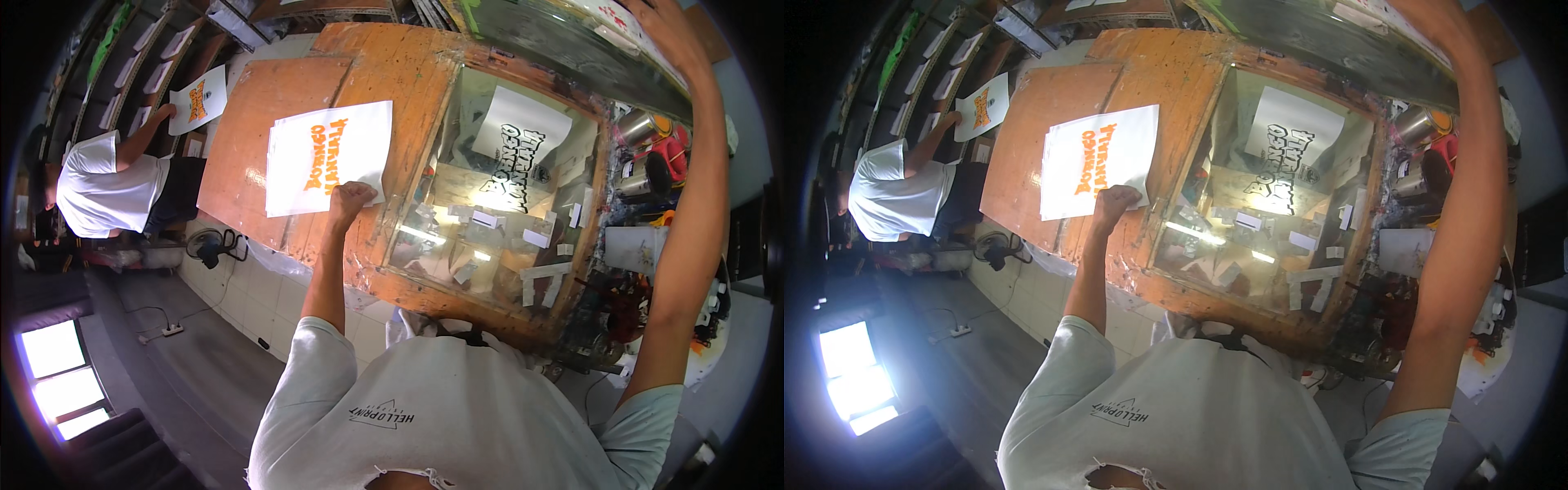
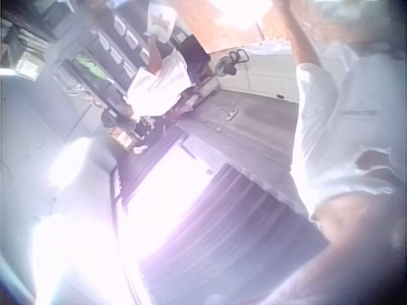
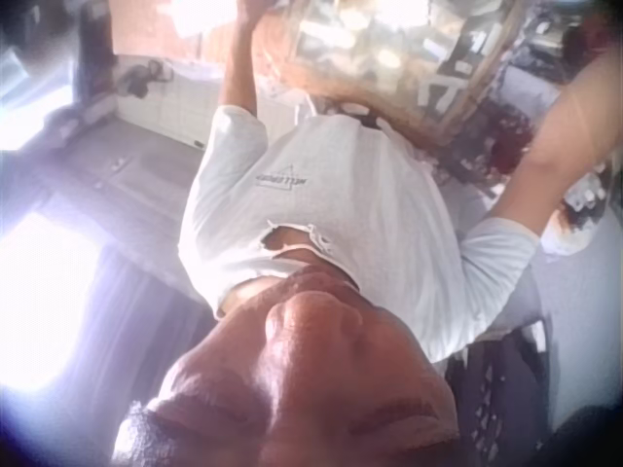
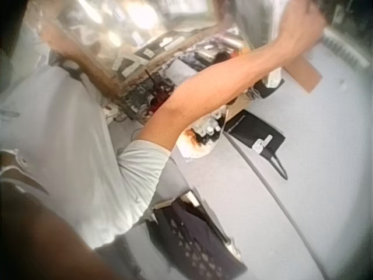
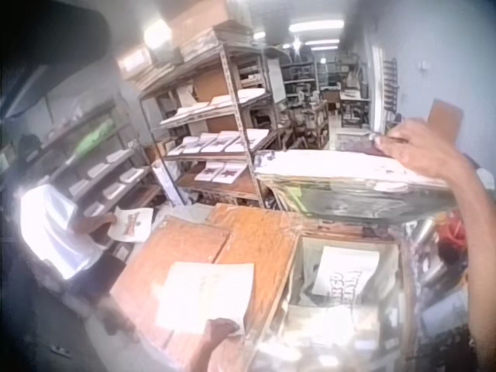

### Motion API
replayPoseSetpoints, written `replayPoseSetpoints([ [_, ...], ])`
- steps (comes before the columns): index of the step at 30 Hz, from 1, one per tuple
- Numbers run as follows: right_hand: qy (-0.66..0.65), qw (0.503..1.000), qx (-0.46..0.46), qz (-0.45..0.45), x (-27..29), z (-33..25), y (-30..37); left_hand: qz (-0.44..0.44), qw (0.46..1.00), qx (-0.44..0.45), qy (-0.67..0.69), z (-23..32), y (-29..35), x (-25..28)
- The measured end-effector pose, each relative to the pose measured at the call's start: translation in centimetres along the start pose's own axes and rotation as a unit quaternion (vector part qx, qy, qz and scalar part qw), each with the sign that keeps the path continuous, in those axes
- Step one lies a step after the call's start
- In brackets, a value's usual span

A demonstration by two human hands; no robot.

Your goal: The person performs screen printing by applying ink with a squeegee through a mesh screen onto paper, then lifts the screen and removes the printed sheet. The person also pours ink from containers and wipes the screen mesh by hand.

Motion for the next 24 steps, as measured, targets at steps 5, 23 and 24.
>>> replayPoseSetpoints([
  [5, 0.001, 1.000, -0.028, -0.014, -0.5, 1.3, -1.1, 0.020, 0.997, -0.001, -0.072, -0.2, -0.2, 0.2],
  [23, -0.003, 0.996, -0.080, -0.033, -0.4, -0.4, -0.8, 0.069, 0.987, -0.114, -0.088, -0.3, 1.8, -0.6],
  [24, 0.000, 0.999, -0.051, -0.016, -0.4, -0.6, -0.4, 0.063, 0.988, -0.106, -0.095, -0.2, 1.7, -0.4],
])
Point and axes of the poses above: each hand's wrist, its own y-axis away from the middle knuckle, its own x-axis out of the back of the hand, z = x × y, the point moved 3 cm from there along -y, towards the middle knuckle, and after that the axes turned 3 degrees about x, right-handed, at the moved point
